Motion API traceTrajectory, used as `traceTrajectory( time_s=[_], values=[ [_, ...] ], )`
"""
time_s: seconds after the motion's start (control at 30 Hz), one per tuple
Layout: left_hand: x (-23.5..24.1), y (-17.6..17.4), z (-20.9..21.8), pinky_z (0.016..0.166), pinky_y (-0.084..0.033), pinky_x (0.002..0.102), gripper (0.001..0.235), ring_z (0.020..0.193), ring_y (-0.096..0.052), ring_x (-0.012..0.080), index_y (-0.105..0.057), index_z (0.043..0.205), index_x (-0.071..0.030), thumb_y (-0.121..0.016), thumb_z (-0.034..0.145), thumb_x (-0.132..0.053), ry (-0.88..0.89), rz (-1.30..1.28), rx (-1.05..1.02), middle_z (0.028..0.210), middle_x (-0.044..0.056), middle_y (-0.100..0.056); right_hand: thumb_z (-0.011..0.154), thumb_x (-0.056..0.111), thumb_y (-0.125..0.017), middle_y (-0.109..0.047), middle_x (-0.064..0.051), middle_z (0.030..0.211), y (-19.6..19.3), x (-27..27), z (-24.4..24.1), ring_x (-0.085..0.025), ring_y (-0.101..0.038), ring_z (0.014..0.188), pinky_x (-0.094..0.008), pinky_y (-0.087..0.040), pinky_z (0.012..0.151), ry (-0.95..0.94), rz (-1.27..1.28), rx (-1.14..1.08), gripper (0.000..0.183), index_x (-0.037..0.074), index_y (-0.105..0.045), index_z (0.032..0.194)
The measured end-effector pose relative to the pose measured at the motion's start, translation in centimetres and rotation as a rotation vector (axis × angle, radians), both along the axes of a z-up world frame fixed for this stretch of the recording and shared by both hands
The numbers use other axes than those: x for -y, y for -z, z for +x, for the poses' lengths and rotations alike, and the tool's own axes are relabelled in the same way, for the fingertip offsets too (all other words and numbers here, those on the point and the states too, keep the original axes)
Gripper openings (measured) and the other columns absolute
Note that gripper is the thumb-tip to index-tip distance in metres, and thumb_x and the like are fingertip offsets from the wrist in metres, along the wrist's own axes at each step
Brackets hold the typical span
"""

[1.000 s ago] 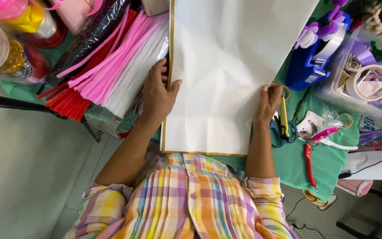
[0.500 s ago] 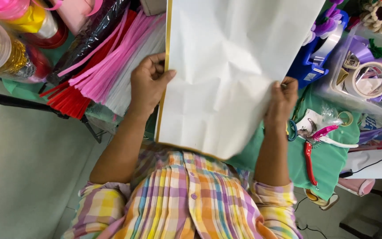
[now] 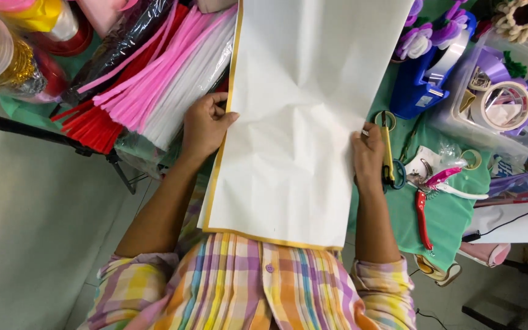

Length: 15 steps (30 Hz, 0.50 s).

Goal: The person aligns a large white sheet of paper with a gold border on a green cutting mat. They use a yellow utility knife to cut the paper along the edges, repeatedly adjusting the sheet's position to complete the cuts.

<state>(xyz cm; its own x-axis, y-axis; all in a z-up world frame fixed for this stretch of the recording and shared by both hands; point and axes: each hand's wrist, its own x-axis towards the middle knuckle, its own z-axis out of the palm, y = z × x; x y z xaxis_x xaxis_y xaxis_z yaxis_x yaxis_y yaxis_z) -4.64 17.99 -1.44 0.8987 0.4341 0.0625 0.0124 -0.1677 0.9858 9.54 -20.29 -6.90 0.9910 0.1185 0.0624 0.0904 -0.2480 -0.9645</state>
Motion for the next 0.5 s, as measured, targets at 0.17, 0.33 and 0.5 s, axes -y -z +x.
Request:
traceTrajectory(
  time_s=[0.17,0.33,0.5],
  values=[
    [0.1,0.0,0.1,0.055,-0.057,0.031,0.043,0.065,-0.071,0.0208,-0.064,0.128,0.001,-0.081,0.089,-0.005,-0.053,0.095,-0.067,0.080,0.014,-0.070,0.108,0.010,-0.051,-0.066,-0.016,0.099,2.1,-0.7,0.1,-0.025,-0.062,0.087,-0.042,-0.048,0.078,0.029,-0.216,0.106,0.022,0.003,-0.055,0.129],
    [0.6,1.2,0.1,0.060,-0.059,0.036,0.042,0.068,-0.073,0.0252,-0.065,0.127,0.001,-0.080,0.088,-0.001,-0.060,0.194,-0.042,0.081,0.016,-0.068,0.110,0.010,-0.054,-0.069,-0.017,0.099,-4.6,-3.1,-4.2,-0.028,-0.069,0.074,-0.043,-0.053,0.065,0.105,-0.419,0.192,0.026,0.006,-0.049,0.135],
    [1.1,1.4,0.2,0.061,-0.060,0.036,0.041,0.070,-0.074,0.0243,-0.066,0.126,0.000,-0.082,0.089,0.000,-0.108,0.247,0.018,0.084,0.016,-0.068,0.091,0.005,-0.072,-0.053,-0.017,0.127,-8.0,-5.2,-7.3,-0.042,-0.058,0.121,-0.052,-0.054,0.093,-0.034,-0.642,0.753,0.045,0.002,-0.057,0.133]
  ],
)
